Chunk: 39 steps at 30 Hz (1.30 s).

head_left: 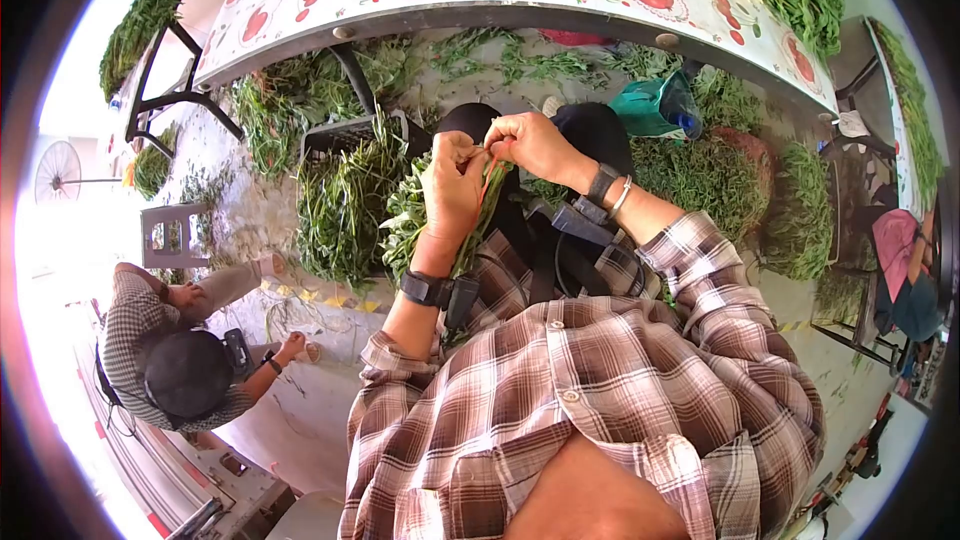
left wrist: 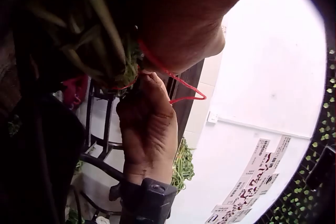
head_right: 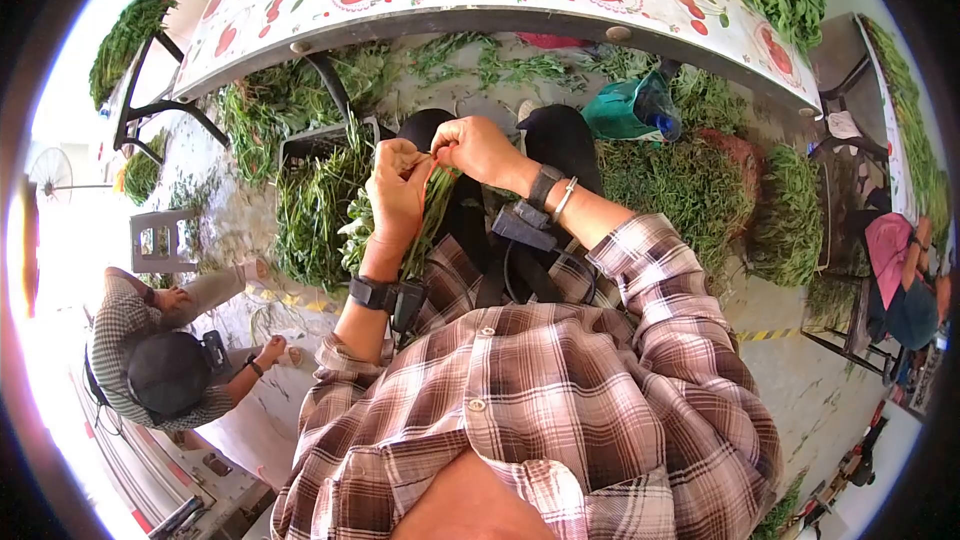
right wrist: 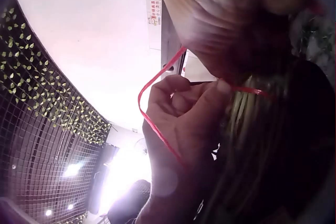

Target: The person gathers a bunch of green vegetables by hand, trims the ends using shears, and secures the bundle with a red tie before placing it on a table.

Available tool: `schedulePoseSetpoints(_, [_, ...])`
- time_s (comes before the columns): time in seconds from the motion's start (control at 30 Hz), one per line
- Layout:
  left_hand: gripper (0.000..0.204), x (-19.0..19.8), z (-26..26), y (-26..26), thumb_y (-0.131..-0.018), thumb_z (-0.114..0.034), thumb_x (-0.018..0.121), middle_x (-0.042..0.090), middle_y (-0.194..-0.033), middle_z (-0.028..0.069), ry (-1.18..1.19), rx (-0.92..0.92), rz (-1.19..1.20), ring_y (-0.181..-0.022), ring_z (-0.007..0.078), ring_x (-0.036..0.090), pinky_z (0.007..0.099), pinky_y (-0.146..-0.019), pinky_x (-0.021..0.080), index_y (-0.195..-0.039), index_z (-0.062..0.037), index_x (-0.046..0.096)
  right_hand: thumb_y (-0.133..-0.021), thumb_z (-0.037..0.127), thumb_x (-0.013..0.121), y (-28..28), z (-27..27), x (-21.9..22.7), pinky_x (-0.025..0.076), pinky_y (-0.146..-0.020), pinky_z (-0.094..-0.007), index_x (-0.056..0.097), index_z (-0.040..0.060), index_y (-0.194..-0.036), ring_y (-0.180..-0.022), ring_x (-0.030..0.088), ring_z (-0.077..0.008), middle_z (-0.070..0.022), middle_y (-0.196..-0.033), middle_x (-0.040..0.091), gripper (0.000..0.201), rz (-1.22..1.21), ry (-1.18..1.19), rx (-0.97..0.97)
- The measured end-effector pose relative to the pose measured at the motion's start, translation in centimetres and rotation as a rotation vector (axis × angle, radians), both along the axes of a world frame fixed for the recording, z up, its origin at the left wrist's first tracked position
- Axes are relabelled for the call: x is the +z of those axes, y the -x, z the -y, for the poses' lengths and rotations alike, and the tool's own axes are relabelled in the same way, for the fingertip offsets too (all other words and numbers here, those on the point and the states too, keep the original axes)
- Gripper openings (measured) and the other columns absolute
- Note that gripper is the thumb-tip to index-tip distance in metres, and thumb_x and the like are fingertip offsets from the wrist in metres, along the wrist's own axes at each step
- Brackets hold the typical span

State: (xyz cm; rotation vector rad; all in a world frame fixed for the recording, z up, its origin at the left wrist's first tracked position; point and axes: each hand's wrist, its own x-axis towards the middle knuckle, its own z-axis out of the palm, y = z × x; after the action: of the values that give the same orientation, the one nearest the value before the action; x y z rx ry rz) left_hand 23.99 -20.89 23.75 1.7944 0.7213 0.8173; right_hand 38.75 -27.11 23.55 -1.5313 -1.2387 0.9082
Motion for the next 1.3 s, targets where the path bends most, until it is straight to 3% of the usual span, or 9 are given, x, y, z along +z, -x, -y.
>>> schedulePoseSetpoints(0.2, [0.021,0.4,-0.2,0.4,-0.079,0.003,0.061,0.060,-0.077,0.0079,-0.029,0.027,-0.024,-0.070,0.0127,0.061,0.0248,-0.064,0.048,-0.094,-0.0017,0.048,-0.073,0.002,0.058,-0.2,-0.5,-0.3,0.047,-0.062,-0.0272,0.065,0.0004,-0.082,-0.067,0.061,-0.0134,-0.0093,-0.072,0.065,0.011,-0.038,-0.110,0.065])
schedulePoseSetpoints(0.43, [0.020,-0.3,-0.5,0.4,-0.078,0.002,0.062,0.063,-0.077,0.0085,-0.033,0.002,0.042,-0.070,0.0135,0.062,0.0259,-0.064,0.049,-0.093,-0.0019,0.049,-0.072,0.003,0.059,-0.7,-0.5,0.5,0.047,-0.061,-0.0270,0.064,0.0003,-0.082,-0.066,0.060,-0.0125,-0.0076,-0.071,0.064,0.012,-0.028,-0.061,0.138])
schedulePoseSetpoints(0.67, [0.019,1.0,-0.4,0.5,-0.078,0.001,0.062,0.066,-0.077,0.0113,-0.099,0.013,-0.063,-0.069,0.0169,0.065,0.0262,-0.063,0.049,-0.095,-0.0007,0.054,-0.071,0.004,0.058,0.2,-0.5,0.0,0.043,-0.053,-0.0262,0.062,-0.0002,-0.076,-0.058,0.055,-0.0093,-0.0066,-0.063,0.059,0.007,-0.060,-0.071,0.001])
schedulePoseSetpoints(0.87, [0.010,1.8,-0.1,0.7,-0.079,-0.004,0.060,0.065,-0.076,0.0110,-0.324,0.030,-0.171,-0.069,0.0254,0.064,0.0309,-0.062,0.048,-0.089,-0.0040,0.058,-0.072,0.003,0.058,0.4,-0.3,-0.1,0.040,-0.049,-0.0259,0.057,0.0001,-0.069,-0.054,0.050,-0.0068,-0.0048,-0.056,0.054,0.004,-0.047,-0.100,-0.060])
schedulePoseSetpoints(0.93, [0.007,1.9,-0.3,1.1,-0.078,-0.005,0.058,0.064,-0.073,0.0090,-0.591,0.032,-0.281,-0.068,0.0271,0.062,0.0342,-0.061,0.046,-0.085,-0.0067,0.059,-0.072,0.003,0.058,0.2,-0.2,-0.2,0.039,-0.049,-0.0257,0.056,0.0004,-0.069,-0.054,0.049,-0.0063,-0.0044,-0.056,0.054,0.005,-0.057,-0.091,-0.074])
schedulePoseSetpoints(1.03, [0.007,1.7,-0.4,1.6,-0.075,-0.004,0.058,0.062,-0.072,0.0099,-0.626,0.013,-0.289,-0.067,0.0292,0.060,0.0357,-0.063,0.045,-0.082,-0.0071,0.059,-0.074,0.002,0.056,0.0,-0.2,-0.8,0.040,-0.052,-0.0238,0.058,0.0011,-0.071,-0.057,0.050,-0.0052,-0.0021,-0.061,0.057,0.004,-0.020,-0.064,-0.057])
schedulePoseSetpoints(1.13, [0.006,1.8,-0.4,1.9,-0.075,-0.002,0.056,0.061,-0.070,0.0102,-0.594,-0.028,-0.292,-0.064,0.0298,0.058,0.0363,-0.062,0.044,-0.078,-0.0071,0.057,-0.074,0.004,0.058,0.1,-0.2,-1.0,0.039,-0.048,-0.0242,0.056,0.0009,-0.068,-0.052,0.049,-0.0055,-0.0029,-0.058,0.054,0.006,-0.052,-0.128,-0.093])
schedulePoseSetpoints(1.2, [0.005,1.7,-0.5,2.0,-0.075,-0.003,0.056,0.061,-0.069,0.0102,-0.596,-0.042,-0.292,-0.064,0.0299,0.058,0.0364,-0.061,0.043,-0.078,-0.0071,0.057,-0.074,0.004,0.057,0.0,0.0,-0.8,0.039,-0.047,-0.0224,0.056,0.0012,-0.069,-0.050,0.050,-0.0060,-0.0023,-0.060,0.055,0.006,-0.217,0.006,-0.101])
schedulePoseSetpoints(1.3, [0.004,1.8,-0.6,2.0,-0.076,-0.004,0.055,0.060,-0.068,0.0100,-0.582,-0.071,-0.312,-0.063,0.0301,0.058,0.0363,-0.060,0.043,-0.077,-0.0074,0.057,-0.075,0.004,0.056,0.0,0.2,-1.0,0.040,-0.046,-0.0214,0.056,0.0012,-0.071,-0.049,0.051,-0.0066,-0.0021,-0.062,0.056,0.004,-0.342,-0.017,-0.108])
